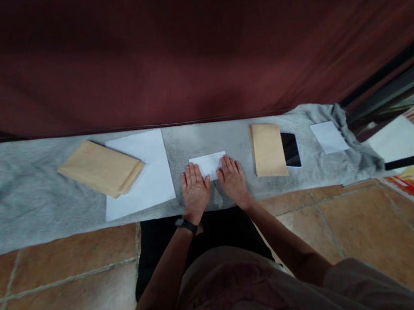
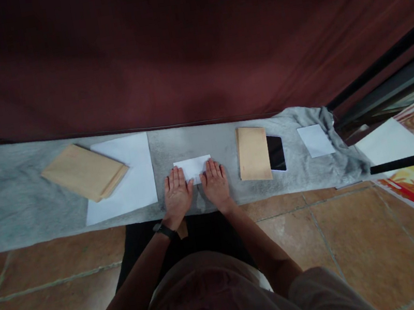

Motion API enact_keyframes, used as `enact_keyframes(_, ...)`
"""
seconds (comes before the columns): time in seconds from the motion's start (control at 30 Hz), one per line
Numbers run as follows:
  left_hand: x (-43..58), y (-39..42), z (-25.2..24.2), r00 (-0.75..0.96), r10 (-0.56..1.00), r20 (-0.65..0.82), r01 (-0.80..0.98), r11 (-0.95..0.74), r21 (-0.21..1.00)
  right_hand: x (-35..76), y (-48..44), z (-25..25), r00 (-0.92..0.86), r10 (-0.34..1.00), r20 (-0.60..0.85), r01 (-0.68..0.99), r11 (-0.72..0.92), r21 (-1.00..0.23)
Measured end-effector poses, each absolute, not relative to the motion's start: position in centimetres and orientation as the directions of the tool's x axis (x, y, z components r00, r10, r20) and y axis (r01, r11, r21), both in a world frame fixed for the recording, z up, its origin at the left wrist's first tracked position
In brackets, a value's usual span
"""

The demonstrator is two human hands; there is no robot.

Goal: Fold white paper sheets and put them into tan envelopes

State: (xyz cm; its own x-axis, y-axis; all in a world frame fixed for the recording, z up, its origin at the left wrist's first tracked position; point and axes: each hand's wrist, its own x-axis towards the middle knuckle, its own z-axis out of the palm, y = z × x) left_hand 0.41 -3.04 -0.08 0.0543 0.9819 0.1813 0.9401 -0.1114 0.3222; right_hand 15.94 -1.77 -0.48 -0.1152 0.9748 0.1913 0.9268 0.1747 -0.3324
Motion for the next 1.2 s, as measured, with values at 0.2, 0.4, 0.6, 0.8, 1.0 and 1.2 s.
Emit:
enact_keyframes(0.2,0.2,-3.0,-0.1,0.008,0.977,0.211,0.939,-0.080,0.335,16.2,-1.9,-0.7,-0.053,0.976,0.213,0.932,0.125,-0.341)
enact_keyframes(0.4,0.6,-2.8,0.4,0.037,0.979,0.200,0.935,-0.105,0.338,16.4,-1.8,-0.3,-0.125,0.971,0.205,0.908,0.195,-0.371)
enact_keyframes(0.6,1.7,-1.9,1.0,0.256,0.957,0.136,0.901,-0.287,0.325,16.2,-0.9,0.3,-0.261,0.955,0.138,0.887,0.294,-0.356)
enact_keyframes(0.8,2.2,-1.3,0.5,0.232,0.968,0.092,0.916,-0.250,0.314,16.0,0.2,0.6,-0.331,0.941,0.071,0.884,0.335,-0.326)
enact_keyframes(1.0,2.0,-0.9,0.0,0.192,0.977,0.092,0.932,-0.211,0.294,15.8,0.7,0.6,-0.325,0.943,0.071,0.892,0.331,-0.309)
enact_keyframes(1.2,1.5,-0.5,-0.1,0.183,0.977,0.108,0.943,-0.205,0.260,15.6,0.9,0.5,-0.304,0.949,0.080,0.897,0.314,-0.310)
